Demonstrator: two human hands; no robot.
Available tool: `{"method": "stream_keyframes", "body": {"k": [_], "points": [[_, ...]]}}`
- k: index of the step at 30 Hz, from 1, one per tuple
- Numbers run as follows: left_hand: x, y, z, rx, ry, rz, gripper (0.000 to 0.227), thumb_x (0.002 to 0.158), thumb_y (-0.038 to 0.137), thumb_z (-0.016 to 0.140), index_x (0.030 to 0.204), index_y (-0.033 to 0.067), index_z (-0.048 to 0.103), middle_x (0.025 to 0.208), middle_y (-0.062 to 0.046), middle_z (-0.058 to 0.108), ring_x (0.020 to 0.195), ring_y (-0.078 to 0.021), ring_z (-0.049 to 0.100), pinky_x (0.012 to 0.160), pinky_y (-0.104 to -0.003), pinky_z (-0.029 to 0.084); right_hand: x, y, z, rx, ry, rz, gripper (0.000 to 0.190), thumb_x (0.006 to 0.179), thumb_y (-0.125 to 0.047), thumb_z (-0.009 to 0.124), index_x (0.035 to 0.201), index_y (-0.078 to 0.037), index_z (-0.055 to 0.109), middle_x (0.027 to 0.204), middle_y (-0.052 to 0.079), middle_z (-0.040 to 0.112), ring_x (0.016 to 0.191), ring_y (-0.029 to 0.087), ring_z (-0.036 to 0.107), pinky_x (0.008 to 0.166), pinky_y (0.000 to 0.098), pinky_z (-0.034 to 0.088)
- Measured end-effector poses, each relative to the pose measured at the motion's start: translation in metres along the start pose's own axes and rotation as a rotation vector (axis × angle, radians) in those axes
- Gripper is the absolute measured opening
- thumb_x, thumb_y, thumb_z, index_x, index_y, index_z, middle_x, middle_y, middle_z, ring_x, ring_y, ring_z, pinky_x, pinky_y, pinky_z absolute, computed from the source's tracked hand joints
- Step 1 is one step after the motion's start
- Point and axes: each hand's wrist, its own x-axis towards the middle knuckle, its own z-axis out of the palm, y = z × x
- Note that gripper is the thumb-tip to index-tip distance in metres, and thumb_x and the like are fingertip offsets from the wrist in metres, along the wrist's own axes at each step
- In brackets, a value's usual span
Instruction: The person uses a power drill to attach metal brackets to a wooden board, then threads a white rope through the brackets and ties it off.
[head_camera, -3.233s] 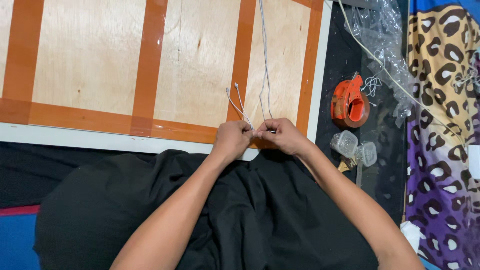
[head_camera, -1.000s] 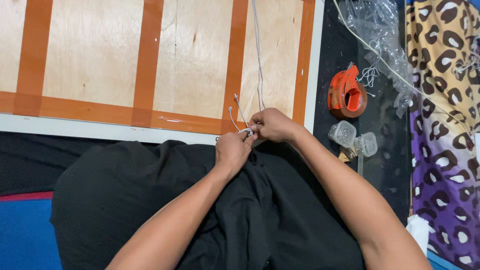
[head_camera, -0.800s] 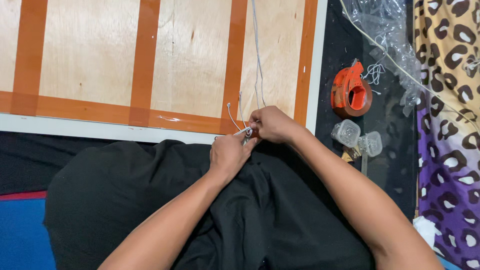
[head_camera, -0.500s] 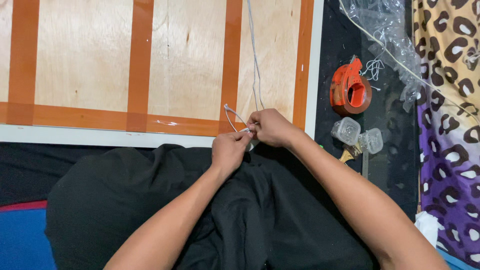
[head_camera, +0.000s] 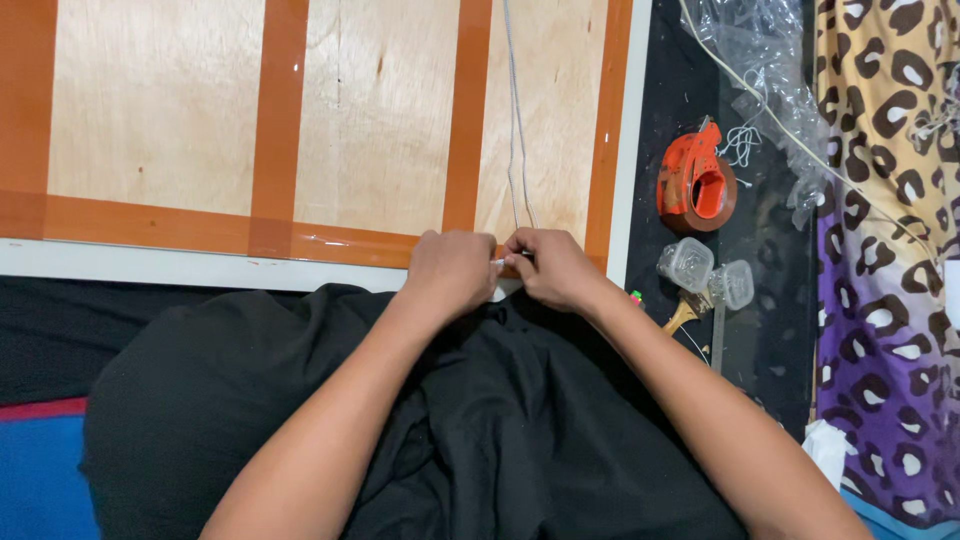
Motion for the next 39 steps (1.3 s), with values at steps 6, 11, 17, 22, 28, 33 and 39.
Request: {"method": "stream_keyframes", "body": {"k": [6, 11, 17, 22, 28, 33, 39], "points": [[0.024, -0.011, -0.032, -0.141, -0.206, -0.124, 0.036, 0.083, 0.044, 0.067, 0.086, 0.0103, 0.078, 0.088, -0.015, 0.074, 0.09, -0.0352, 0.07, 0.08, -0.045, 0.055, 0.001, -0.006, -0.007, 0.057, 0.003, 0.001, 0.014, 0.092, -0.012, 0.068, 0.101, -0.003, 0.072, 0.076, 0.007, 0.071, 0.065, 0.014, 0.06, 0.063, 0.0291, 0.051], [0.036, -0.016, -0.019, -0.289, -0.076, -0.266, 0.025, 0.078, 0.027, 0.063, 0.085, 0.0092, 0.08, 0.087, -0.018, 0.074, 0.085, -0.036, 0.071, 0.077, -0.045, 0.056, 0.004, -0.002, -0.004, 0.259, -0.035, 0.049, 0.013, 0.095, -0.012, 0.068, 0.102, -0.002, 0.073, 0.078, 0.002, 0.068, 0.068, 0.008, 0.057, 0.063, 0.0252, 0.05], [0.044, -0.027, 0.004, -0.404, -0.04, -0.306, 0.025, 0.079, 0.025, 0.062, 0.075, 0.01, 0.081, 0.073, -0.017, 0.072, 0.073, -0.0332, 0.071, 0.073, -0.042, 0.056, 0.007, -0.001, -0.007, 0.44, -0.048, 0.167, 0.013, 0.092, -0.01, 0.072, 0.104, -0.003, 0.073, 0.084, 0.0, 0.071, 0.073, 0.007, 0.064, 0.066, 0.0248, 0.056], [0.044, -0.029, 0.007, -0.559, -0.061, -0.327, 0.026, 0.079, 0.026, 0.061, 0.068, 0.0099, 0.079, 0.065, -0.007, 0.074, 0.066, -0.0235, 0.073, 0.071, -0.037, 0.057, 0.007, 0.003, -0.005, 0.47, -0.015, 0.094, 0.014, 0.09, -0.007, 0.074, 0.104, -0.003, 0.072, 0.089, 0.0, 0.072, 0.08, 0.006, 0.066, 0.07, 0.025, 0.058], [0.038, -0.021, 0.004, -0.615, -0.035, -0.405, 0.025, 0.079, 0.023, 0.063, 0.068, 0.008, 0.08, 0.064, -0.008, 0.073, 0.066, -0.0239, 0.072, 0.07, -0.036, 0.057, 0.005, 0.005, -0.001, 0.311, 0.047, 0.041, 0.012, 0.089, -0.004, 0.073, 0.1, -0.002, 0.077, 0.091, 0.003, 0.078, 0.083, 0.007, 0.07, 0.076, 0.0244, 0.057], [0.034, -0.014, 0.0, -0.761, 0.017, -0.473, 0.021, 0.081, 0.023, 0.064, 0.079, 0.0059, 0.076, 0.07, -0.012, 0.075, 0.069, -0.0274, 0.076, 0.07, -0.038, 0.06, 0.002, -0.006, -0.002, 0.178, 0.078, 0.086, 0.016, 0.089, -0.012, 0.074, 0.102, -0.003, 0.078, 0.085, 0.004, 0.076, 0.074, 0.009, 0.066, 0.07, 0.0261, 0.055], [0.032, -0.017, -0.015, -0.359, 0.033, -0.287, 0.028, 0.086, 0.04, 0.071, 0.094, 0.0147, 0.078, 0.091, -0.012, 0.075, 0.09, -0.0314, 0.071, 0.079, -0.045, 0.053, 0.005, -0.006, -0.002, 0.26, 0.006, 0.186, 0.019, 0.092, -0.014, 0.07, 0.104, -0.002, 0.077, 0.083, 0.004, 0.075, 0.069, 0.009, 0.065, 0.065, 0.0266, 0.054]]}}
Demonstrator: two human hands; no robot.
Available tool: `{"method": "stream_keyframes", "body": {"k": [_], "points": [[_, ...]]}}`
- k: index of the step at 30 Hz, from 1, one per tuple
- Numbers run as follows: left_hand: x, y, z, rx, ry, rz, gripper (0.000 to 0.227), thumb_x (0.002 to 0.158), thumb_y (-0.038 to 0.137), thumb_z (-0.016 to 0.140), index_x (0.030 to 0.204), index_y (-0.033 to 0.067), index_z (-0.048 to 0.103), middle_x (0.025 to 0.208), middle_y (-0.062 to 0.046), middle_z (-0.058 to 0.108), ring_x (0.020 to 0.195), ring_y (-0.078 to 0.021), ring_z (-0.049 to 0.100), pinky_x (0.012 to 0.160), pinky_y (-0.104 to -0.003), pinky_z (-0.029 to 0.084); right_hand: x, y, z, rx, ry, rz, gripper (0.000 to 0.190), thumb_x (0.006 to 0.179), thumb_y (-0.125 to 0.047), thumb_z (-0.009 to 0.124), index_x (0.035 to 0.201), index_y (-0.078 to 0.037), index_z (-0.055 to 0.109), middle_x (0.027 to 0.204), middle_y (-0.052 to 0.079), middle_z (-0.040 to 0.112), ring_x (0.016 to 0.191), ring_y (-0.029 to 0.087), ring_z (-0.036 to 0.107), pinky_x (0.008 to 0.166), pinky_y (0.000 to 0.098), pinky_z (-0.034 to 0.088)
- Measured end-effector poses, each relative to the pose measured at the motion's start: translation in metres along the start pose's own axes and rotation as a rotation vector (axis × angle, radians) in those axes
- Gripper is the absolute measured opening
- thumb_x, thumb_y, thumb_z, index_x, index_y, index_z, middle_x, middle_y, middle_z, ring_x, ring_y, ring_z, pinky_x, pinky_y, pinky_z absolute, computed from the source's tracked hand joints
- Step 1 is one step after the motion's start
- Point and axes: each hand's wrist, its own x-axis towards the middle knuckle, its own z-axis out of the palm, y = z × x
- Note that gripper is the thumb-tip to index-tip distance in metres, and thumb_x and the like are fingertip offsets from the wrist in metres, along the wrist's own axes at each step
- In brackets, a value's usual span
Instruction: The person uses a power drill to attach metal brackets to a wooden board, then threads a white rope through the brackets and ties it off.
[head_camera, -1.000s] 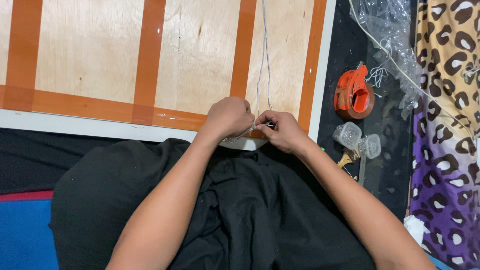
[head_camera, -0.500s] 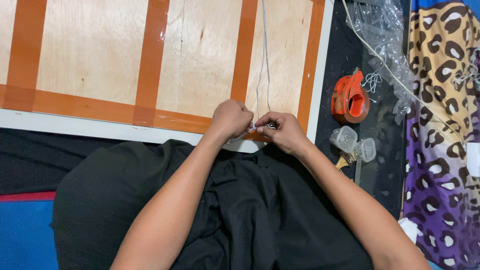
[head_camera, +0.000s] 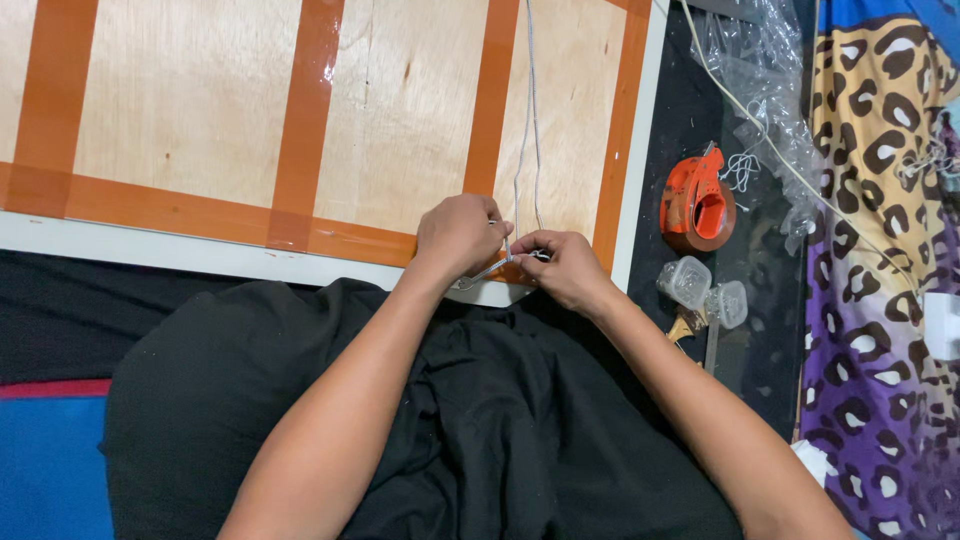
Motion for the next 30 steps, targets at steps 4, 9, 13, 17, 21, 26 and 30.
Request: {"method": "stream_keyframes", "body": {"k": [4, 9, 13, 17, 21, 26, 30], "points": [[-0.004, 0.004, -0.001, 0.055, 0.049, 0.065, 0.028, 0.091, 0.04, 0.068, 0.097, 0.0154, 0.079, 0.089, -0.011, 0.076, 0.09, -0.0308, 0.07, 0.089, -0.047, 0.044, 0.003, 0.006, 0.001, 0.07, -0.013, -0.001, 0.02, 0.093, -0.014, 0.07, 0.107, -0.002, 0.077, 0.084, 0.004, 0.076, 0.071, 0.008, 0.067, 0.067, 0.025, 0.056], [-0.005, 0.01, -0.005, 0.046, 0.093, 0.048, 0.026, 0.09, 0.039, 0.068, 0.097, 0.0165, 0.079, 0.089, -0.01, 0.076, 0.089, -0.0297, 0.07, 0.09, -0.045, 0.043, 0.006, 0.005, 0.005, 0.209, -0.012, 0.024, 0.021, 0.093, -0.016, 0.072, 0.106, -0.001, 0.077, 0.085, 0.003, 0.075, 0.073, 0.007, 0.069, 0.066, 0.0236, 0.059], [-0.006, 0.011, -0.006, -0.007, 0.081, 0.001, 0.026, 0.089, 0.039, 0.068, 0.097, 0.0173, 0.079, 0.088, -0.01, 0.076, 0.087, -0.0304, 0.069, 0.092, -0.044, 0.043, 0.003, 0.0, 0.01, 0.172, 0.009, -0.003, 0.022, 0.092, -0.019, 0.074, 0.105, -0.001, 0.077, 0.081, 0.004, 0.075, 0.07, 0.008, 0.067, 0.064, 0.0238, 0.058], [-0.006, 0.011, -0.006, 0.0, 0.071, -0.003, 0.026, 0.09, 0.04, 0.068, 0.098, 0.018, 0.079, 0.086, -0.009, 0.076, 0.085, -0.0299, 0.07, 0.092, -0.043, 0.043, 0.003, -0.003, 0.012, 0.163, 0.021, -0.033, 0.023, 0.092, -0.02, 0.075, 0.102, 0.0, 0.077, 0.079, 0.003, 0.075, 0.069, 0.007, 0.068, 0.064, 0.0232, 0.057], [-0.006, 0.008, -0.006, -0.031, 0.037, 0.014, 0.03, 0.088, 0.042, 0.068, 0.098, 0.015, 0.079, 0.087, -0.012, 0.076, 0.09, -0.0301, 0.07, 0.094, -0.045, 0.042, 0.003, 0.002, 0.013, 0.138, 0.035, -0.015, 0.021, 0.092, -0.019, 0.076, 0.098, 0.001, 0.077, 0.076, 0.004, 0.073, 0.065, 0.008, 0.062, 0.06, 0.025, 0.053], [-0.03, -0.001, -0.003, 0.173, 0.315, -0.001, 0.057, 0.079, 0.049, 0.075, 0.103, -0.0023, 0.072, 0.1, -0.023, 0.07, 0.098, -0.0385, 0.065, 0.085, -0.05, 0.047, 0.004, 0.014, 0.004, 0.15, -0.021, -0.004, 0.019, 0.092, -0.017, 0.075, 0.096, 0.001, 0.077, 0.076, 0.003, 0.072, 0.066, 0.007, 0.063, 0.061, 0.0242, 0.052], [-0.044, -0.01, 0.013, 0.196, 0.046, -0.088, 0.051, 0.087, 0.05, 0.073, 0.092, -0.0009, 0.078, 0.101, -0.022, 0.072, 0.105, -0.0397, 0.064, 0.09, -0.048, 0.051, 0.008, 0.021, 0.008, 0.248, -0.008, -0.019, 0.018, 0.092, -0.016, 0.074, 0.098, 0.001, 0.075, 0.079, 0.002, 0.072, 0.067, 0.007, 0.064, 0.062, 0.0244, 0.054]]}}
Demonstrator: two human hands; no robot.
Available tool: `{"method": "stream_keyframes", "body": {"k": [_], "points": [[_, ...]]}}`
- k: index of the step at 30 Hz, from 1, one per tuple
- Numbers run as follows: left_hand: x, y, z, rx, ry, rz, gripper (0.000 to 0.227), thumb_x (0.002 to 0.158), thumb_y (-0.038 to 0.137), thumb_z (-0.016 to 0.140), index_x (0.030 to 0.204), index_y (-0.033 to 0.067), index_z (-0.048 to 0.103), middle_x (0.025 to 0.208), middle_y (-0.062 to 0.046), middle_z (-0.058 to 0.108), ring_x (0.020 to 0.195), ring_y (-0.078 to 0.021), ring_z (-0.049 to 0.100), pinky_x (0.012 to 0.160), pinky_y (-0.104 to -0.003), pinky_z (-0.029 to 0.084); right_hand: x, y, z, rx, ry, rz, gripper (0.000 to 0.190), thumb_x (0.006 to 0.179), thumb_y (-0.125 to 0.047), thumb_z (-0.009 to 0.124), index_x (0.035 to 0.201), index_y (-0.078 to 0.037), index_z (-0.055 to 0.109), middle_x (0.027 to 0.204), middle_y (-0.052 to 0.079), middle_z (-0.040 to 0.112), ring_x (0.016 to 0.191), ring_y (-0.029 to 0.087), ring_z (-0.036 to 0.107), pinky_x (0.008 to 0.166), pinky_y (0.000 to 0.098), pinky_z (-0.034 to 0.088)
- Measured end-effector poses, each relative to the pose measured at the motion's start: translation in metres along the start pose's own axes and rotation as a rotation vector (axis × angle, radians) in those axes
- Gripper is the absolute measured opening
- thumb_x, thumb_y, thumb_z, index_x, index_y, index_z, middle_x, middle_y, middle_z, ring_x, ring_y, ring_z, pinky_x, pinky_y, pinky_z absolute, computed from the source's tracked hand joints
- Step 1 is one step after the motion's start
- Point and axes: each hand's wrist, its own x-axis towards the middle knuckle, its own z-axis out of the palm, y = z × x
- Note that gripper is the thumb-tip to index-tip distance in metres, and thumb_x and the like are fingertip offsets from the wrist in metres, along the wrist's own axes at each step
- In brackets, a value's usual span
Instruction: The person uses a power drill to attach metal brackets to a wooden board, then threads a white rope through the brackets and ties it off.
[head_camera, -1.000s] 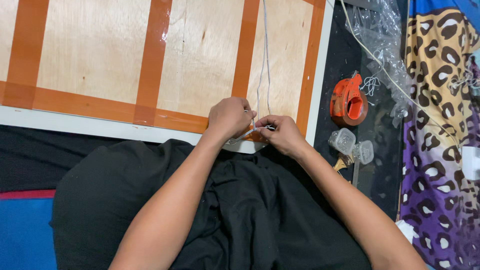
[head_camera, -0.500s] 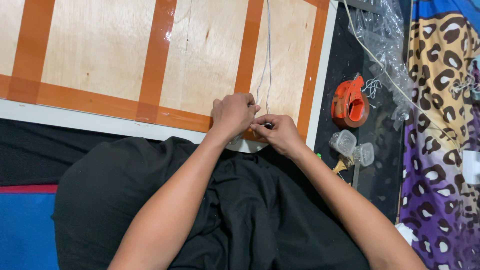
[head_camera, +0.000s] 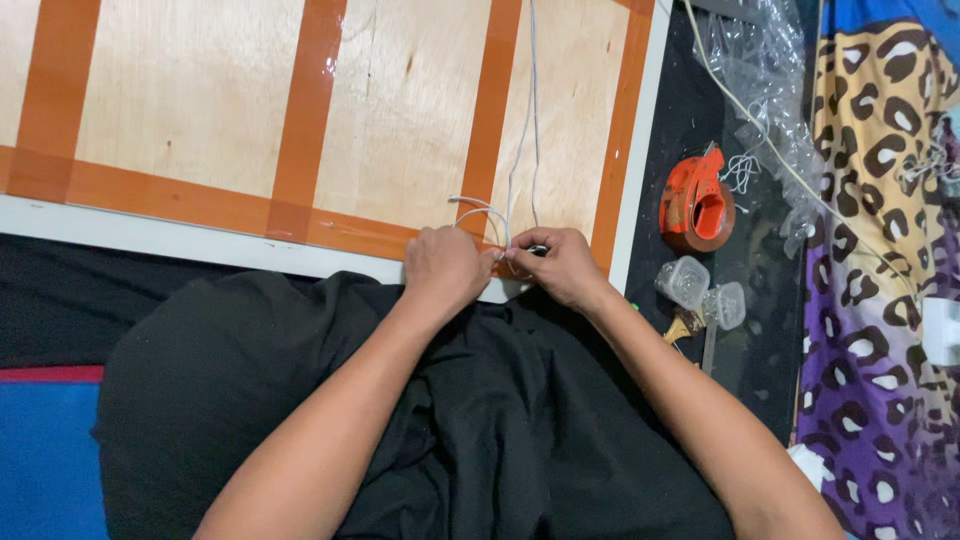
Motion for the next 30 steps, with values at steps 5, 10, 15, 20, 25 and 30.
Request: {"method": "stream_keyframes", "body": {"k": [5, 10, 15, 20, 25, 30], "points": [[0.017, 0.003, 0.016, -0.483, 0.009, 0.077, 0.03, 0.086, 0.037, 0.073, 0.101, 0.0116, 0.079, 0.093, -0.014, 0.077, 0.09, -0.0312, 0.073, 0.081, -0.042, 0.056, -0.004, -0.005, -0.006, -0.249, 0.006, -0.125, 0.017, 0.093, -0.017, 0.074, 0.101, -0.003, 0.078, 0.082, 0.002, 0.076, 0.071, 0.006, 0.066, 0.064, 0.0243, 0.055], [0.02, -0.003, 0.035, -0.535, 0.045, 0.028, 0.024, 0.087, 0.031, 0.074, 0.095, 0.009, 0.08, 0.088, -0.015, 0.077, 0.082, -0.029, 0.075, 0.076, -0.039, 0.056, -0.004, -0.007, -0.003, -0.275, 0.044, -0.189, 0.014, 0.09, -0.012, 0.076, 0.1, -0.002, 0.077, 0.087, 0.003, 0.078, 0.077, 0.005, 0.069, 0.07, 0.024, 0.058], [0.028, -0.002, 0.049, -0.652, 0.05, 0.042, 0.02, 0.089, 0.023, 0.071, 0.092, 0.0035, 0.073, 0.083, -0.016, 0.075, 0.078, -0.0282, 0.074, 0.072, -0.039, 0.056, -0.002, -0.006, -0.003, -0.124, 0.037, -0.122, 0.014, 0.087, -0.005, 0.078, 0.094, 0.001, 0.068, 0.087, 0.007, 0.075, 0.079, 0.008, 0.07, 0.069, 0.0259, 0.058], [0.033, -0.003, 0.054, -0.627, -0.002, 0.065, 0.018, 0.088, 0.02, 0.071, 0.093, 0.0032, 0.07, 0.086, -0.016, 0.074, 0.083, -0.029, 0.072, 0.074, -0.04, 0.055, -0.009, -0.013, -0.007, -0.216, 0.011, -0.203, 0.008, 0.087, -0.002, 0.078, 0.093, 0.001, 0.074, 0.087, 0.004, 0.078, 0.082, 0.008, 0.073, 0.074, 0.0236, 0.06], [0.033, -0.002, 0.051, -0.632, -0.04, -0.01, 0.017, 0.092, 0.021, 0.068, 0.094, 0.004, 0.068, 0.085, -0.017, 0.072, 0.082, -0.0306, 0.07, 0.075, -0.042, 0.053, -0.018, -0.036, -0.026, -0.133, -0.159, -0.073, 0.026, 0.08, -0.009, 0.082, 0.102, -0.001, 0.069, 0.086, 0.006, 0.075, 0.078, 0.009, 0.07, 0.073, 0.0252, 0.056], [0.032, -0.002, 0.055, -0.607, 0.051, 0.134, 0.015, 0.089, 0.018, 0.071, 0.091, 0.0028, 0.069, 0.087, -0.016, 0.071, 0.084, -0.0303, 0.07, 0.076, -0.041, 0.054, -0.024, -0.05, -0.049, -0.608, -0.119, 0.096, 0.054, 0.087, -0.044, 0.081, 0.108, 0.006, 0.076, 0.09, 0.017, 0.074, 0.08, 0.022, 0.066, 0.075, 0.0344, 0.053]]}}
